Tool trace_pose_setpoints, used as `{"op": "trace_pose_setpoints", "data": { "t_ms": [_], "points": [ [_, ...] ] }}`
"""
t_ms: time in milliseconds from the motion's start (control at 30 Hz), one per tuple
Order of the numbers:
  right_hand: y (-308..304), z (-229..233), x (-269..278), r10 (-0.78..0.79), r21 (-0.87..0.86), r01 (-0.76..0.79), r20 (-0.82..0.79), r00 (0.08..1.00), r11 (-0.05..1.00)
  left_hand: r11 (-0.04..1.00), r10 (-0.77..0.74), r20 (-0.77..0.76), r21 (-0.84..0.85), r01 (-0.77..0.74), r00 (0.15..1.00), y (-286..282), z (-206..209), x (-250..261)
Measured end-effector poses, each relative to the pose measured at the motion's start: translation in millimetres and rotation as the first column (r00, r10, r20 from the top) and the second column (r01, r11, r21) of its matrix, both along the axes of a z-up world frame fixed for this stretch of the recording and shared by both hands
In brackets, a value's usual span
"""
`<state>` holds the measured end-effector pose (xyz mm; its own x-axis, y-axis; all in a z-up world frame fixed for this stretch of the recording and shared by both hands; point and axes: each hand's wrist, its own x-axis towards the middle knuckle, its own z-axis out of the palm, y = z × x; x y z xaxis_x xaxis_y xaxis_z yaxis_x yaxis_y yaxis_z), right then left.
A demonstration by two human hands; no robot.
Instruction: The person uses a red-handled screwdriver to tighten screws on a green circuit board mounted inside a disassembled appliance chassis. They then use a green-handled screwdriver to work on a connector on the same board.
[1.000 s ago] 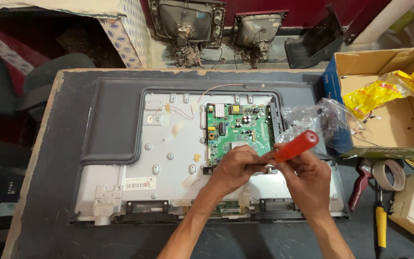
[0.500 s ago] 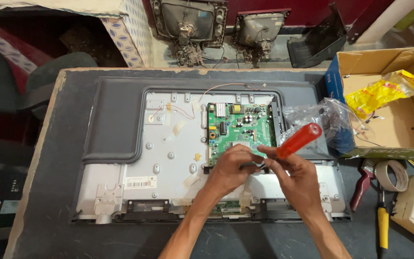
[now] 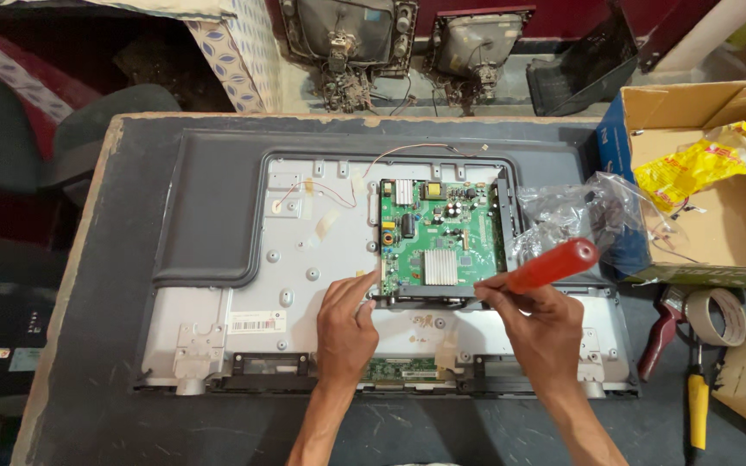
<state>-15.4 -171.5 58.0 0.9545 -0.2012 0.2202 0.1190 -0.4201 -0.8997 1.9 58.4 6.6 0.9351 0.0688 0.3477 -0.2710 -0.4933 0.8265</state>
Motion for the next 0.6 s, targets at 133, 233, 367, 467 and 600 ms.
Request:
{"op": "trace_pose_setpoints", "data": {
  "t_ms": [133, 233, 367, 467, 600],
  "points": [
    [1, 5, 4, 0.086, 0.074, -0.086, 0.001, 0.996, 0.994, 1.000, 0.000, -0.015, -0.022, 0.000, 1.000, 0, -4, 0],
    [2, 8, 2, 0.147, 0.120, -0.151, 0.039, 0.988, 0.981, 1.000, 0.004, -0.020, -0.017, -0.005, 1.000, -1, -5, 1],
    [2, 5, 0, 0.022, -0.010, -0.022, -0.016, 1.000, 1.000, 1.000, -0.006, -0.012, -0.007, 0.006, 1.000, 0, -5, 3],
    [3, 9, 1, 0.080, 0.058, -0.077, -0.057, 0.995, 0.995, 1.000, -0.014, -0.001, 0.002, 0.014, 1.000, -1, -4, 3],
    [6, 10, -3, 0.043, -0.035, -0.043, -0.003, 0.999, 0.998, 1.000, -0.010, 0.007, 0.002, 0.010, 1.000, 0, -5, 2]
  ]
}}
